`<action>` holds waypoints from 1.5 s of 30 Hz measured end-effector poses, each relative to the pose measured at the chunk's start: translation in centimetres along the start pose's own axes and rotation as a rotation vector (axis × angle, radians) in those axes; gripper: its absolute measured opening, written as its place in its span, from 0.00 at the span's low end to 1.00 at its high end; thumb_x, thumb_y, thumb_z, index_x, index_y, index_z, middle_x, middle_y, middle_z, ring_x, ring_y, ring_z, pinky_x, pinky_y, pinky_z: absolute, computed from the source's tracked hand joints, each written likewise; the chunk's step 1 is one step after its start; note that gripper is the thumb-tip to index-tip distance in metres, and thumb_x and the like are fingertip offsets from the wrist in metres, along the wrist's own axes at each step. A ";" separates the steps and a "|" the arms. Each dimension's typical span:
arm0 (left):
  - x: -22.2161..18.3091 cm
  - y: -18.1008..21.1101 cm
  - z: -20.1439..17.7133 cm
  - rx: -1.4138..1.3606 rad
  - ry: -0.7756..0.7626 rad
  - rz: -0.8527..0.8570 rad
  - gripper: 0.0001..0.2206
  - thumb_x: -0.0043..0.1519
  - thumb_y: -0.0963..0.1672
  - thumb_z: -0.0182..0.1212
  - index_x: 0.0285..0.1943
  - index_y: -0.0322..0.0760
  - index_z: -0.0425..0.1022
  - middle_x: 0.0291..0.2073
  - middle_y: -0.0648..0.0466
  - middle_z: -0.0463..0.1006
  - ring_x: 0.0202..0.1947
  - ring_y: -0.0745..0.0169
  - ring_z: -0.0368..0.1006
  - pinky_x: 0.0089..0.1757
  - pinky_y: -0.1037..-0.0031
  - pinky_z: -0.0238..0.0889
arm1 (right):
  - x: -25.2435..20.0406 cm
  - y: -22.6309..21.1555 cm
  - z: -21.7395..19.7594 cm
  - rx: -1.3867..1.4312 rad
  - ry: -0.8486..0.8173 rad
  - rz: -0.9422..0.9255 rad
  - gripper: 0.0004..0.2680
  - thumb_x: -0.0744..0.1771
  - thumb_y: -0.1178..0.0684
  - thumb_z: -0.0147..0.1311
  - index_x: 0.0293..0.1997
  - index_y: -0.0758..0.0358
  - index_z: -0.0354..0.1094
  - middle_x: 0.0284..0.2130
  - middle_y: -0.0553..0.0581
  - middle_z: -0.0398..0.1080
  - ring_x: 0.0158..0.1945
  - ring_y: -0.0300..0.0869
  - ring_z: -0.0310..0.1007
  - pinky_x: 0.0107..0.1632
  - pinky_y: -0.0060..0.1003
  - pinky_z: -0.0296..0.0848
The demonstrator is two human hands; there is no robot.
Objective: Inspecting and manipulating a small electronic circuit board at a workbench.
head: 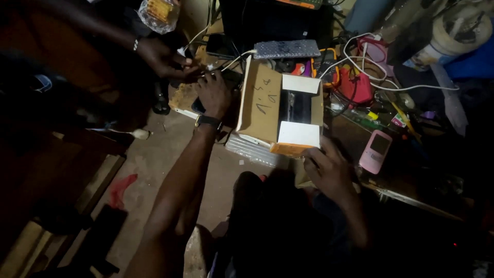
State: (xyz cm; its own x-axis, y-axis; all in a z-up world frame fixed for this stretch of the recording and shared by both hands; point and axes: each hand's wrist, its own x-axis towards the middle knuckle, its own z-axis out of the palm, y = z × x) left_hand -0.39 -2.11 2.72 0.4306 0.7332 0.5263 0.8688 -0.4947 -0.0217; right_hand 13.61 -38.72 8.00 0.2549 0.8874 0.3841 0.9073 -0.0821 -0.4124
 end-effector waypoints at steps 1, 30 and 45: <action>-0.1 0.0 -0.2 -0.004 -0.012 -0.007 0.19 0.59 0.50 0.66 0.55 0.40 0.74 0.45 0.41 0.77 0.44 0.34 0.75 0.41 0.50 0.66 | 0.1 0.0 0.2 0.014 0.010 -0.007 0.03 0.69 0.51 0.56 0.45 0.46 0.74 0.44 0.60 0.69 0.44 0.64 0.76 0.43 0.54 0.76; -16.4 5.8 -17.2 -1.514 -0.178 0.090 0.21 0.69 0.42 0.63 0.71 0.32 0.69 0.52 0.40 0.75 0.53 0.34 0.76 0.50 0.52 0.73 | 0.7 -5.6 -2.7 0.160 0.114 0.030 0.03 0.67 0.63 0.55 0.42 0.64 0.70 0.74 0.78 0.56 0.55 0.70 0.76 0.52 0.61 0.79; -17.6 5.9 -15.3 -1.521 -0.270 0.043 0.24 0.70 0.45 0.62 0.75 0.32 0.66 0.57 0.39 0.73 0.55 0.34 0.75 0.51 0.51 0.74 | 0.1 -5.1 -2.1 0.108 0.138 0.060 0.03 0.66 0.61 0.57 0.42 0.62 0.72 0.77 0.69 0.57 0.63 0.64 0.72 0.57 0.56 0.78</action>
State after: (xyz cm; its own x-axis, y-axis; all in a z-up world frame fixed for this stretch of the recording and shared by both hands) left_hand -6.62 -25.06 6.37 0.6238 0.6829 0.3802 -0.1335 -0.3862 0.9127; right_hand 9.72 -39.16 11.85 0.3574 0.8112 0.4628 0.8500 -0.0773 -0.5210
